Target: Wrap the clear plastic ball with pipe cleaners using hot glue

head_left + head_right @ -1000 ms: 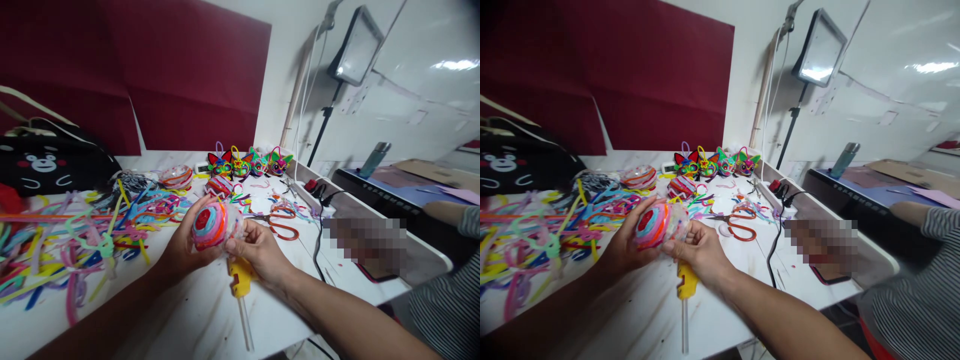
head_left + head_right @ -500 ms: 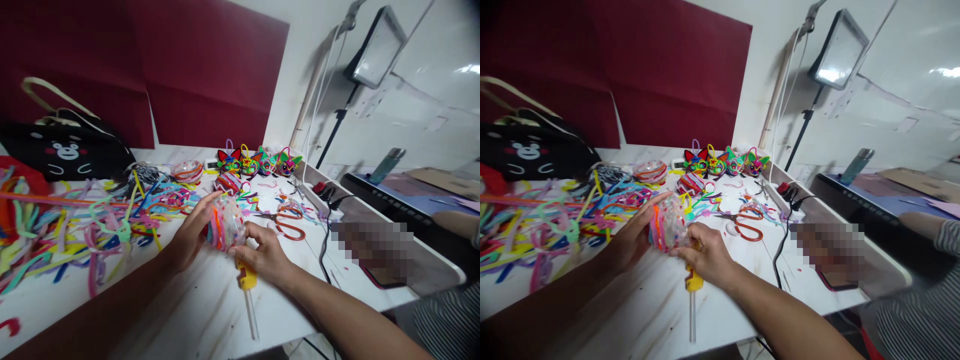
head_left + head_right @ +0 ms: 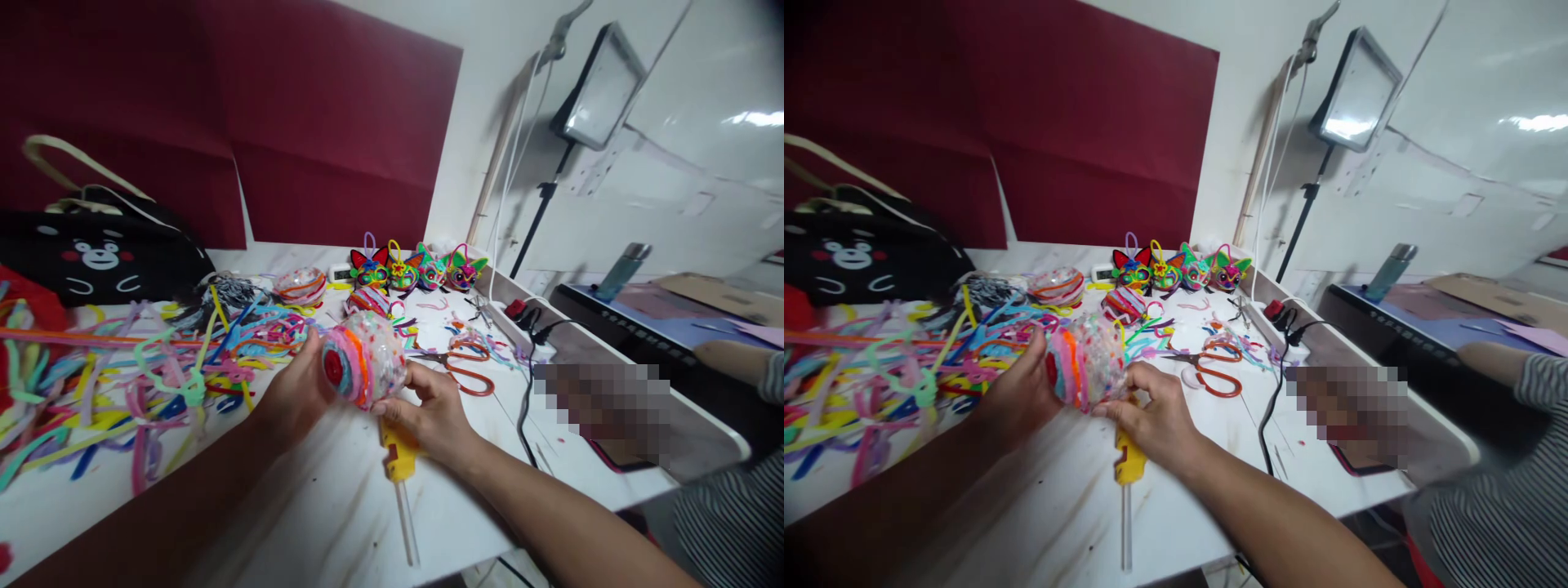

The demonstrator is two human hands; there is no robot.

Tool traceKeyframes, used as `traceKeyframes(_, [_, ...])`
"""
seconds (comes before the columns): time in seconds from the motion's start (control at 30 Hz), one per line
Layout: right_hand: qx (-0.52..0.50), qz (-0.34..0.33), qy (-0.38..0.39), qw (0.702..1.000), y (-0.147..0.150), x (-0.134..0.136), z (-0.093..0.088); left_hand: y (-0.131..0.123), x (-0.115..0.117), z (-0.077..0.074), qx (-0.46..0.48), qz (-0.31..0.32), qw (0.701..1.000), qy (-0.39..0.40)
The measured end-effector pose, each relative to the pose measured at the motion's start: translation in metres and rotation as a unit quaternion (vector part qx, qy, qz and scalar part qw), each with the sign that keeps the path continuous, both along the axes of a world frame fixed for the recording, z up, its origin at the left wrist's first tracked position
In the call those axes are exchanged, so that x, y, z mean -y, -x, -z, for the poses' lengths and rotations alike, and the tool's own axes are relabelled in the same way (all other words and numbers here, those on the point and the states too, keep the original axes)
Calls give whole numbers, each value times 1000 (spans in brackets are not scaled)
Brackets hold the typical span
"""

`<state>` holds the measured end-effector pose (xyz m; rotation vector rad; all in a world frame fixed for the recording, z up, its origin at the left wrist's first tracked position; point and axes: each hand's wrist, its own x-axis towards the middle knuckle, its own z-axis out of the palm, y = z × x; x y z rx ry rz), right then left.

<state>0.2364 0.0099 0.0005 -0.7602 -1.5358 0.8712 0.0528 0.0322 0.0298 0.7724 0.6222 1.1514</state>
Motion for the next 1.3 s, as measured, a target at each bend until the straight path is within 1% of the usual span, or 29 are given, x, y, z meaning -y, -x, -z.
traceKeyframes(0.1, [-26,-6,30,999,0,-3,1,-2,-4,3,22,24,999,34])
traceKeyframes(0.2, [-33,-19,52,998,-1,-3,0,-1,-6,3,37,32,998,41])
traceKeyframes(0.3, [-61,-79,112,989,-2,-2,-5,1,-6,0,44,18,997,52])
traceKeyframes(0.37, [-114,-131,158,972,-4,-2,-11,1,-5,-4,43,2,997,56])
traceKeyframes(0.4, [-145,-145,173,963,-4,-3,-14,1,-4,-6,39,-4,998,58])
traceKeyframes(0.47, [-192,-146,186,952,-7,-6,-17,0,-3,-9,29,-9,998,61])
traceKeyframes(0.53, [-216,-136,195,947,-9,-10,-18,-1,-2,-10,18,-7,998,64])
traceKeyframes(0.63, [-236,-143,223,935,-12,-16,-15,-2,0,-10,16,27,998,51])
traceKeyframes(0.73, [-259,-152,248,921,-15,-20,-13,-1,1,-6,49,69,995,48])
traceKeyframes(0.8, [-274,-152,255,915,-15,-22,-13,0,1,-3,65,77,994,53])
traceKeyframes(0.93, [-288,-135,266,910,-14,-23,-12,1,0,3,55,43,997,27])
traceKeyframes(1.03, [-287,-103,273,912,-15,-24,-14,4,-3,0,58,11,998,-2])
traceKeyframes(1.07, [-287,-86,273,914,-17,-25,-15,5,-4,-2,58,-4,998,-11])
traceKeyframes(1.13, [-289,-51,265,918,-21,-27,-18,9,-7,-9,51,-53,997,-26])
traceKeyframes(1.17, [-290,-35,258,921,-23,-28,-20,12,-10,-13,46,-67,996,-22])
traceKeyframes(1.3, [-278,8,234,932,-28,-32,-27,23,-19,-28,50,-157,986,-9])
